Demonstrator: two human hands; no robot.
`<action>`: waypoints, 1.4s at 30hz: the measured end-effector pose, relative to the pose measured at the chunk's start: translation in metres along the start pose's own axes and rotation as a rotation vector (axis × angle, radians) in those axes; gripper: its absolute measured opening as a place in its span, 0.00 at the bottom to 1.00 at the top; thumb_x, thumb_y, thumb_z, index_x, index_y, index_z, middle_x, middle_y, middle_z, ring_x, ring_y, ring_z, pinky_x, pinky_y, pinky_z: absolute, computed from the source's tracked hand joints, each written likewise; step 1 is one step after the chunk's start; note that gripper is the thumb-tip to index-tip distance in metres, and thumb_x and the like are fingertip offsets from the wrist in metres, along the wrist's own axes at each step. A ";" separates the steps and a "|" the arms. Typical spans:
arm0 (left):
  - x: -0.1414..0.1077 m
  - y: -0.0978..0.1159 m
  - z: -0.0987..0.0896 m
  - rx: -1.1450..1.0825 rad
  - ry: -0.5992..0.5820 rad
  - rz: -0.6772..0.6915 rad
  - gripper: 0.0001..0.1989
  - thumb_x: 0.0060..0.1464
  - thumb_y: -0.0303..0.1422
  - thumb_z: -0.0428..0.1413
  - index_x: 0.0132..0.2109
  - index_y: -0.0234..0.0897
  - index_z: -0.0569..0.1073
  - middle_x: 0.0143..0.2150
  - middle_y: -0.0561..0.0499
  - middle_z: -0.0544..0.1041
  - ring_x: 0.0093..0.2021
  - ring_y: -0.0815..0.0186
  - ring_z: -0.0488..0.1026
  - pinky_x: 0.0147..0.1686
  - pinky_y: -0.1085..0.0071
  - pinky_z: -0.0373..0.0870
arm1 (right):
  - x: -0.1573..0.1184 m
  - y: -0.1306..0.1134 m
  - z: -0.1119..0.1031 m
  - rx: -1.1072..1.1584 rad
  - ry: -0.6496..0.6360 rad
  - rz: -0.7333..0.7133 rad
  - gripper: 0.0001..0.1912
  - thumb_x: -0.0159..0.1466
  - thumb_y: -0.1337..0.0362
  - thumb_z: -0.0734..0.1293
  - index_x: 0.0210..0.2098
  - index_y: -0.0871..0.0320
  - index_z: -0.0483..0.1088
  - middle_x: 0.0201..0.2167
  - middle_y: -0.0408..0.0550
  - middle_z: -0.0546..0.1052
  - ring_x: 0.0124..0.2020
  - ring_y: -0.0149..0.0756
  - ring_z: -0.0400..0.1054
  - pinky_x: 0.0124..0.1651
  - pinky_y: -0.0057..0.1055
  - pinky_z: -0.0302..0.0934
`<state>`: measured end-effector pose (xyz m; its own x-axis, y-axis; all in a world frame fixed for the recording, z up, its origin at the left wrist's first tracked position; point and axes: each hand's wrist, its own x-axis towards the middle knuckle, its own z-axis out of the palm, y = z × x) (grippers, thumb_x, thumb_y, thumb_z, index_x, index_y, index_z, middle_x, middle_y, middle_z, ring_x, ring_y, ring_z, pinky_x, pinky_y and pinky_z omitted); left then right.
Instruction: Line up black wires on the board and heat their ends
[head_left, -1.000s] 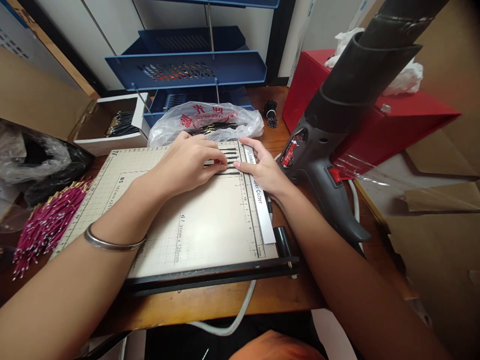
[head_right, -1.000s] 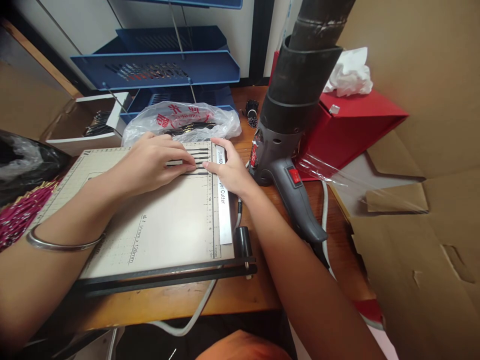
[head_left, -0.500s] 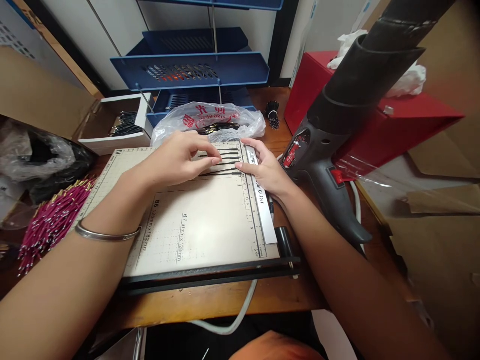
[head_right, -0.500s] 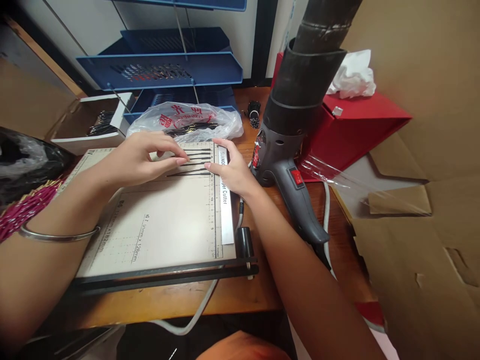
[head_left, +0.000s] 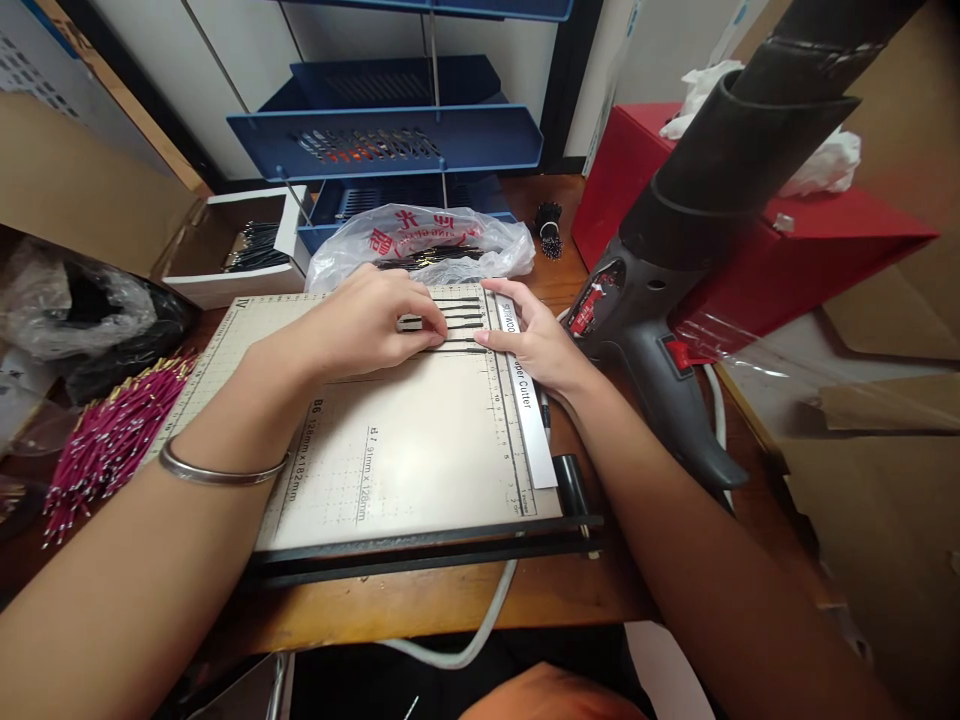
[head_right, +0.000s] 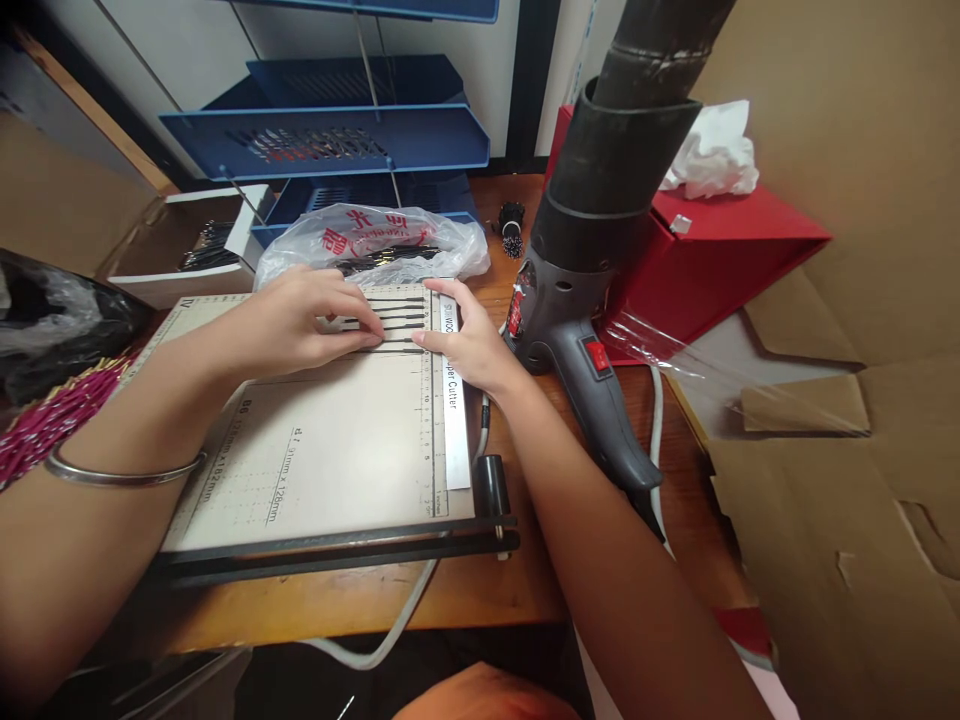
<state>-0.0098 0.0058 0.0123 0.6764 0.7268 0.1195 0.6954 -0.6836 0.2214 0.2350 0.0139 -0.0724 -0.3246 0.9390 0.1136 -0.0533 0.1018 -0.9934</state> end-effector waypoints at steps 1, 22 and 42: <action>0.000 0.000 -0.001 0.006 -0.013 -0.005 0.13 0.67 0.40 0.57 0.43 0.45 0.87 0.41 0.49 0.87 0.44 0.60 0.78 0.50 0.64 0.66 | 0.000 0.000 0.000 -0.005 0.001 -0.002 0.38 0.52 0.57 0.80 0.60 0.49 0.70 0.68 0.51 0.73 0.72 0.54 0.66 0.81 0.57 0.57; 0.001 0.005 0.001 -0.074 0.029 -0.038 0.16 0.66 0.43 0.57 0.44 0.41 0.86 0.42 0.48 0.86 0.42 0.60 0.79 0.47 0.65 0.68 | -0.002 -0.001 0.001 -0.032 0.025 -0.007 0.36 0.53 0.57 0.79 0.59 0.48 0.70 0.70 0.49 0.73 0.75 0.55 0.63 0.81 0.59 0.57; 0.006 0.006 0.013 -0.051 0.111 -0.003 0.12 0.65 0.40 0.59 0.41 0.43 0.86 0.37 0.50 0.86 0.39 0.61 0.78 0.45 0.64 0.67 | -0.001 -0.006 0.006 -0.079 0.079 0.020 0.31 0.57 0.53 0.75 0.57 0.50 0.70 0.70 0.51 0.72 0.73 0.54 0.64 0.81 0.60 0.54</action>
<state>0.0018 0.0050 0.0019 0.6410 0.7339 0.2246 0.6826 -0.6789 0.2703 0.2304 0.0103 -0.0665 -0.2494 0.9637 0.0955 0.0275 0.1057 -0.9940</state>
